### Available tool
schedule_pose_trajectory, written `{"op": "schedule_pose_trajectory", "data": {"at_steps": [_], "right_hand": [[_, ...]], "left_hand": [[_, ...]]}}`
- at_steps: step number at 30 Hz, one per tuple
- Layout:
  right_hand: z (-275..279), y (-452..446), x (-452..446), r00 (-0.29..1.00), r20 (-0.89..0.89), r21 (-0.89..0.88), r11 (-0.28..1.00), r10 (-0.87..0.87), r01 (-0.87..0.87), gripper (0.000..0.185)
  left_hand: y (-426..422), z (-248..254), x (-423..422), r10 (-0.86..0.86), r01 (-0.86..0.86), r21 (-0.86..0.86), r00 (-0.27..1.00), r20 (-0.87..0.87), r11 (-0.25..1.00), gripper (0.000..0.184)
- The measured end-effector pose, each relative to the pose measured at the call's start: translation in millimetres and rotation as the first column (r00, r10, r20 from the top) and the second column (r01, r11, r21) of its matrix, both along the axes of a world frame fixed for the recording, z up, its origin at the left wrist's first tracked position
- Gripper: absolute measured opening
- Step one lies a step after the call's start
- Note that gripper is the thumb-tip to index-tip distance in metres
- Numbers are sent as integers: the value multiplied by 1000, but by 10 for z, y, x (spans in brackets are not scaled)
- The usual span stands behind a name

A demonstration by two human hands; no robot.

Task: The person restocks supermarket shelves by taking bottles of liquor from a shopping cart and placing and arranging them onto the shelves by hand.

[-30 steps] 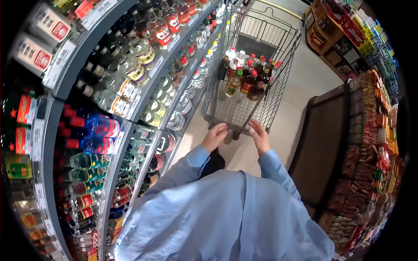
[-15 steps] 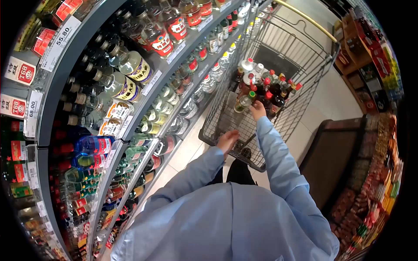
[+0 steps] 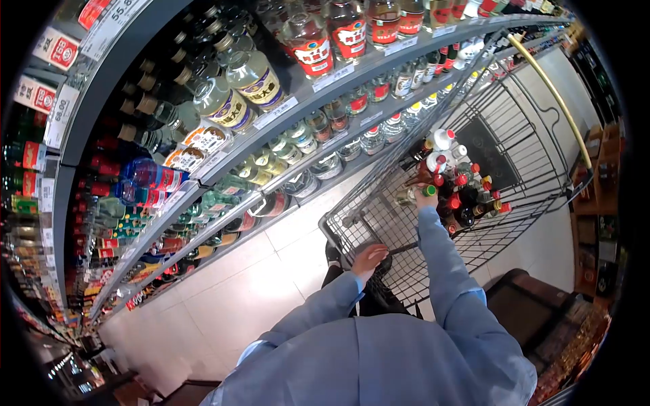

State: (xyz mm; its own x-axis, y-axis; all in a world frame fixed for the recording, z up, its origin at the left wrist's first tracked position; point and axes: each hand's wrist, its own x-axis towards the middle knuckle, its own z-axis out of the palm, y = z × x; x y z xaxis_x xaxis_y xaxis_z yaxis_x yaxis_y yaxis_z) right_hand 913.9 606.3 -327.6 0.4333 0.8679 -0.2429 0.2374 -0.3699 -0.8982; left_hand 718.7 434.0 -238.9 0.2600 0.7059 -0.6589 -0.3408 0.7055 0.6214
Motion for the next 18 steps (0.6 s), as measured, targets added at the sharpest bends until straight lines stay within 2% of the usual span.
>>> {"op": "schedule_pose_trajectory", "data": {"at_steps": [1,4,5,6,8,9,11,12,13,14,16,17,18], "right_hand": [[19,-4,1,999,-49,-30,999,-17,15,22],[-71,-128,29,993,114,131,990,28,-43,25],[-183,-179,50,993,88,148,985,79,-92,26],[-308,-236,58,985,158,145,985,67,-90,25],[-313,-357,60,835,531,195,938,146,-288,24],[-187,-409,22,898,410,171,954,159,-248,22],[238,-537,-23,977,150,106,980,153,-169,21],[355,-584,34,975,115,87,976,189,-199,24],[455,-652,80,971,77,69,970,228,-233,26],[551,-709,101,963,36,55,961,269,-270,28],[887,-820,146,905,-174,290,898,388,-330,19],[1073,-878,164,869,-339,299,917,359,-262,16],[1428,-961,157,809,-492,294,936,321,-193,13]], "left_hand": [[-22,60,26,20,-20,-11,1000,-4,1000,33],[-11,1,58,43,-42,47,999,-27,998,32],[5,22,56,59,-58,24,997,-45,998,31],[35,-1,58,72,-67,79,996,-57,995,30],[56,-187,36,99,-82,180,992,-83,980,27],[64,-304,28,119,-91,225,986,-118,970,26],[134,7,-16,82,-38,230,979,-185,972,27],[172,147,-29,65,-12,234,974,-219,972,27],[186,138,-46,59,-11,245,980,-189,969,30],[192,130,-51,29,54,302,964,-266,952,33],[234,347,-41,-12,187,384,910,-416,904,39],[276,493,-70,-108,332,420,874,-474,845,59],[300,650,-47,-108,405,490,843,-527,772,65]]}}
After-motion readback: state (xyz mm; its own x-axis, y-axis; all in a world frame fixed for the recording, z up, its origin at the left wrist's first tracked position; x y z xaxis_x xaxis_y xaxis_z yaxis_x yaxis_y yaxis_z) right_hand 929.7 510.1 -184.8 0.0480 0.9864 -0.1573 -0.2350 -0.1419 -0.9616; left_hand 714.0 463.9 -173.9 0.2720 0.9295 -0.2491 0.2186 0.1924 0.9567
